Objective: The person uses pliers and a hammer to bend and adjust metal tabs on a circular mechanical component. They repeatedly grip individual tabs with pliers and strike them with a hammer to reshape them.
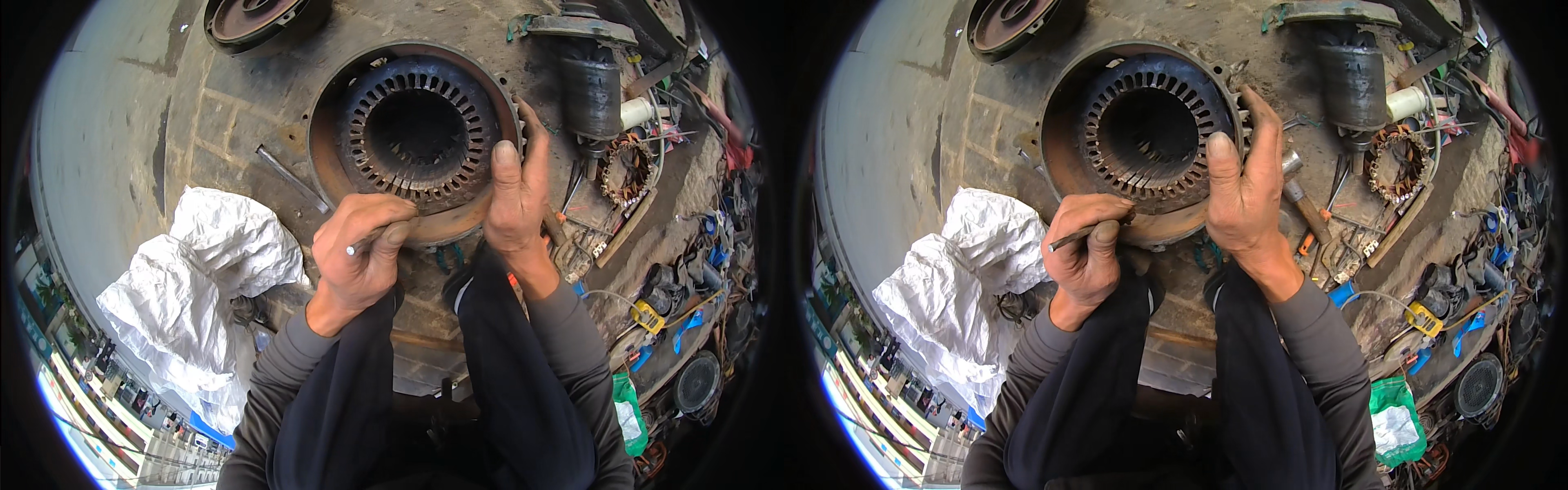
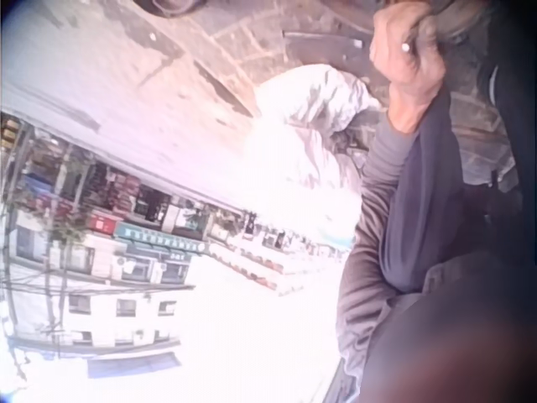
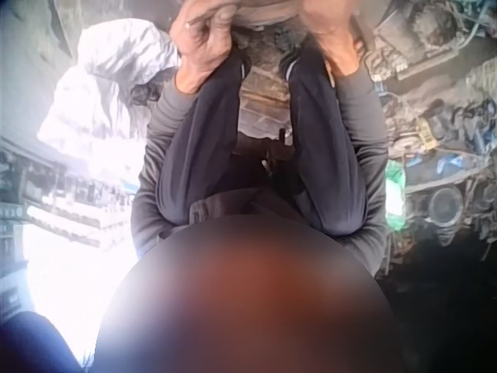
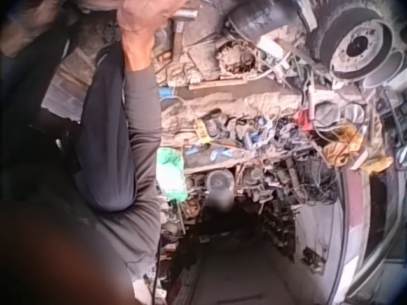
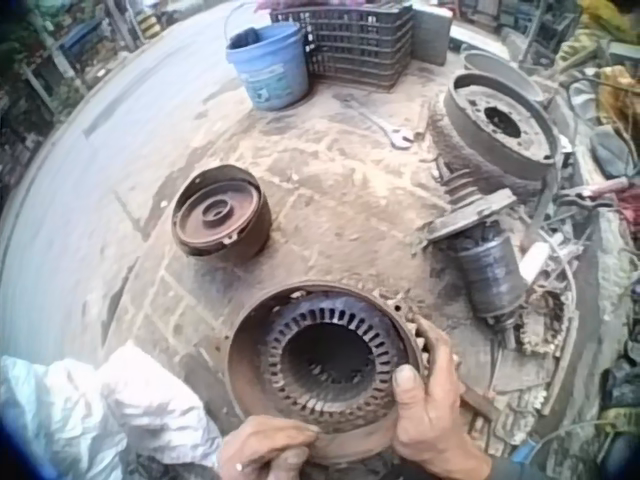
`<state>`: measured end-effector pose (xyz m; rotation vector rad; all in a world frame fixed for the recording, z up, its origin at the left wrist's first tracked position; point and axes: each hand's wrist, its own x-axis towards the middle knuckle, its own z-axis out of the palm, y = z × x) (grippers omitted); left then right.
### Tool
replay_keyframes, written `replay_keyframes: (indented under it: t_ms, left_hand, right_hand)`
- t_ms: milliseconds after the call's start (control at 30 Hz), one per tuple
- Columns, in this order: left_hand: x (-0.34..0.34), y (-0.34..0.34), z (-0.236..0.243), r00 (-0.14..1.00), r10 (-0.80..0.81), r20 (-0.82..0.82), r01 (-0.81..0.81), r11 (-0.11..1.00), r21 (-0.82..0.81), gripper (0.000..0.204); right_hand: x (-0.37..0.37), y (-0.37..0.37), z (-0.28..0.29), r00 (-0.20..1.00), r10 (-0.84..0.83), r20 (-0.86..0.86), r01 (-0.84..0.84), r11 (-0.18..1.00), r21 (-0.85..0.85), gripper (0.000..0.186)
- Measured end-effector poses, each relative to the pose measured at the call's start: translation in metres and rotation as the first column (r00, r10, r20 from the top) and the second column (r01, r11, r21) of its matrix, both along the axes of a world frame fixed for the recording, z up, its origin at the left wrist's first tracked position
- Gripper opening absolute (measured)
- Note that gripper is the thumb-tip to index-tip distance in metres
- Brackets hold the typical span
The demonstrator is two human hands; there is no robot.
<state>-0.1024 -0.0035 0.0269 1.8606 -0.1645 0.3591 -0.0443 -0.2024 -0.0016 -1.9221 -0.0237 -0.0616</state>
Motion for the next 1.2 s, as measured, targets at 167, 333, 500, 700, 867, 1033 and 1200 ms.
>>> replay_keyframes:
  t_ms: [167,333,500,700,867,1033,1200]
  left_hand:
    - [0.000,-0.001,-0.001,1.000,-0.014,0.002,0.014,1.000,0.007,0.016]
    - [0.001,-0.003,-0.002,0.999,-0.044,0.004,0.044,0.996,0.076,0.015]
    - [0.003,-0.008,-0.009,0.997,-0.018,0.072,0.005,0.986,0.169,0.014]
    - [0.016,-0.020,-0.010,0.990,0.058,0.131,-0.089,0.965,0.245,0.013]
    - [0.041,-0.041,0.008,0.995,0.096,0.004,-0.093,0.951,0.294,0.011]
    - [0.071,-0.059,0.023,0.996,0.080,0.045,-0.090,0.946,0.311,0.009]
    - [0.081,-0.070,0.030,0.995,0.078,-0.058,-0.057,0.952,0.302,0.011]
  right_hand:
    - [0.000,-0.001,0.000,1.000,0.007,-0.017,-0.007,1.000,0.022,0.068]
    - [0.001,0.000,-0.001,1.000,0.008,0.024,-0.007,1.000,-0.014,0.068]
    - [0.002,-0.006,0.009,0.998,0.063,0.001,-0.063,0.997,-0.046,0.074]
    - [0.000,-0.024,0.023,0.985,0.157,-0.074,-0.166,0.978,-0.127,0.086]
    - [0.021,-0.027,0.006,0.974,0.083,-0.211,-0.064,0.994,0.092,0.088]
    - [0.051,-0.036,0.002,0.986,0.054,-0.157,-0.045,0.997,0.063,0.083]
    - [0.068,-0.043,0.009,0.988,0.026,-0.151,-0.012,0.996,0.092,0.079]
